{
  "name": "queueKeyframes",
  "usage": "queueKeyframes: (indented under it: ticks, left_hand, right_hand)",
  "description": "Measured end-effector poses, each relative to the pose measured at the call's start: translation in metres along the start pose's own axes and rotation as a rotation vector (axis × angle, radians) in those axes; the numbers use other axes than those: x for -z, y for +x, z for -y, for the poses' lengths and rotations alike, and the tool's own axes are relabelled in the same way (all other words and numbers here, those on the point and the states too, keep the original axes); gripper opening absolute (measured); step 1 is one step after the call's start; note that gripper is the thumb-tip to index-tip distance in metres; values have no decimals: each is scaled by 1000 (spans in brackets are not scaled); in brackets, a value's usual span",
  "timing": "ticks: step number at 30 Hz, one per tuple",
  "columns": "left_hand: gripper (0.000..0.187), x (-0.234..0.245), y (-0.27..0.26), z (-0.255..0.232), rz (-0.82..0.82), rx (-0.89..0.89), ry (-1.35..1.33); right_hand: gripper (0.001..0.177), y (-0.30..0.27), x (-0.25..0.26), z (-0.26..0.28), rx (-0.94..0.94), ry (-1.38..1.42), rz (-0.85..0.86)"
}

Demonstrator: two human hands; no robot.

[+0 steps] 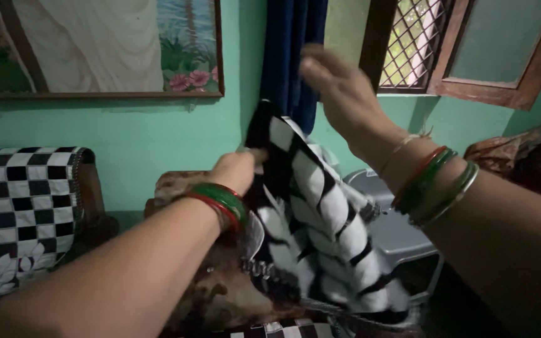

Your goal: The person adjusts and fits patterned covers onto the backs of wooden armchairs by hand and smooths the fabric.

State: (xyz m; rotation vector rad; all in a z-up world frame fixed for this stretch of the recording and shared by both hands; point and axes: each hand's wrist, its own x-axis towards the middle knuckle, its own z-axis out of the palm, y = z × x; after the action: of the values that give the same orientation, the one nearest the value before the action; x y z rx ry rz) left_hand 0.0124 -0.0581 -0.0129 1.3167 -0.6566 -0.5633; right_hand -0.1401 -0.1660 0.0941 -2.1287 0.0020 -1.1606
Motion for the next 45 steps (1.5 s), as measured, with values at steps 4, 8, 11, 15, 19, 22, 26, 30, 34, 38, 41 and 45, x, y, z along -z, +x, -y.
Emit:
queueKeyframes:
  ticks: [4,8,11,15,19,22,26,30,34,38,41,45]
  left_hand:
    - [27,8,-6,-23,131,167,-596]
    - [23,14,-9,-31,79,53,-693]
    - [23,28,-13,-22,-112,152,-661]
    - [22,37,-16,-23,-65,92,-640]
    - [23,32,-21,-34,-33,96,-613]
    - [25,24,-24,-47,43,88,-647]
    - [23,7,-16,-68,206,-30,-752]
    - [22,17,-19,-67,223,0,-729]
    - [21,28,-19,-66,173,-3,-693]
    - [23,28,-21,-65,162,21,-676]
    - [25,17,-25,-65,239,50,-680]
    - [26,3,-31,-73,268,27,-688]
  right_hand:
    - [64,-23,-11,-17,45,44,-8]
    - [86,-116,-49,-76,-266,13,317]
    - [104,-152,-39,-112,-452,-255,642]
    - [81,-121,-23,-116,-661,-425,650]
    - [64,-57,-4,-77,-547,-410,302]
    - [67,-36,-6,-41,-305,-239,-20]
    - [72,-78,-44,-36,-349,14,148]
    - [62,-151,-62,-57,-647,-380,603]
    - [43,-143,-56,-73,-770,-485,827]
    - [49,-85,-29,-71,-780,-646,727]
    - [55,-38,-10,-46,-423,-110,4]
    - [70,-47,-27,-33,-281,-72,-46]
